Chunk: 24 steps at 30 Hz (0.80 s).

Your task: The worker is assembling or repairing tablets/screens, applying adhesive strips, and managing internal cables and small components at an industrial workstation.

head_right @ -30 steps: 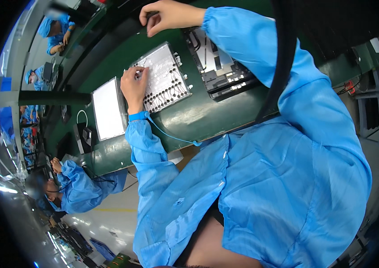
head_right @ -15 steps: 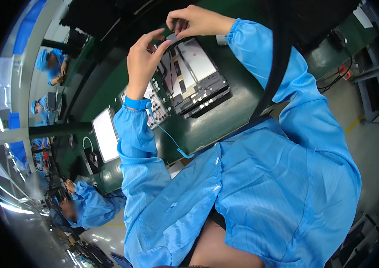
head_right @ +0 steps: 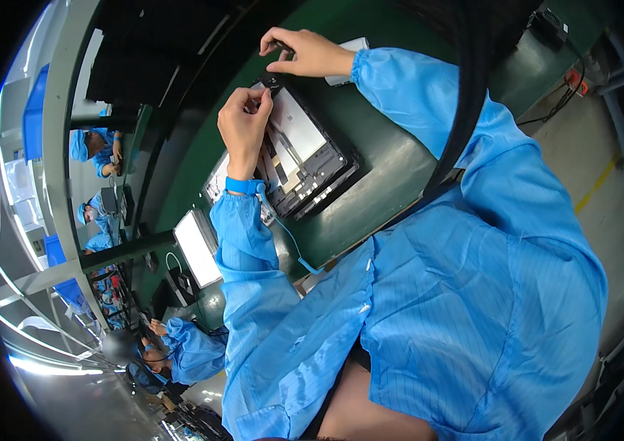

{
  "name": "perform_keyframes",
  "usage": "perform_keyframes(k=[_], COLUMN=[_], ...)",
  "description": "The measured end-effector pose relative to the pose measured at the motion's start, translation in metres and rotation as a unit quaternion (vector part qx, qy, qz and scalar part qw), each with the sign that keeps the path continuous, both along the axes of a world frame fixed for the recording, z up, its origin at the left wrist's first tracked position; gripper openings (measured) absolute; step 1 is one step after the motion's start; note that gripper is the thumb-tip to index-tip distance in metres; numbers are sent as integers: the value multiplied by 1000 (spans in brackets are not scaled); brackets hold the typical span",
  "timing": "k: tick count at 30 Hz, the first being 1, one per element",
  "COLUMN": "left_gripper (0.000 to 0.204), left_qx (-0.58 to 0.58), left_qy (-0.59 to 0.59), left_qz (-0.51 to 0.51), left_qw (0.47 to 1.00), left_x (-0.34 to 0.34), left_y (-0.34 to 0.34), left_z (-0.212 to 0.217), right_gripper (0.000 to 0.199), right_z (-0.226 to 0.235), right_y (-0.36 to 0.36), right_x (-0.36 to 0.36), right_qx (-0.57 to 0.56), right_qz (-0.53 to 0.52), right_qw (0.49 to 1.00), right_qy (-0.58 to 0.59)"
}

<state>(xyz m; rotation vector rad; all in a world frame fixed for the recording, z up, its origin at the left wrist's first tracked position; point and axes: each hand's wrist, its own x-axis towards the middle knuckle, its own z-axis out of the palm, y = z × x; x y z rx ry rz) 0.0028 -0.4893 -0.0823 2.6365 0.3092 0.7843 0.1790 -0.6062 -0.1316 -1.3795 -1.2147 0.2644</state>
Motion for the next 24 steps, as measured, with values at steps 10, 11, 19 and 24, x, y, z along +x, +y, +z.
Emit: perform_keyframes(k=[10, 11, 19, 24], left_gripper=[10, 10, 12, 15], left_qx=[7, 9, -75, -119], left_qy=[38, 45, 66, 99], left_qz=[-17, -23, -29, -25], left_qw=[999, 999, 995, 988], left_x=[3, 3, -1, 3], left_y=[-1, -2, 13, 21], left_z=[-4, -1, -3, -5], right_gripper=[42, 42, 50, 54], right_z=[-33, -37, -6, -6], right_y=[9, 12, 18, 34], right_x=[-19, -16, -6, 7], right_qx=[-61, -50, -139, -193], right_qz=[0, 11, 80, 118], right_qw=[995, 994, 975, 963], right_qy=[76, 94, 153, 146])
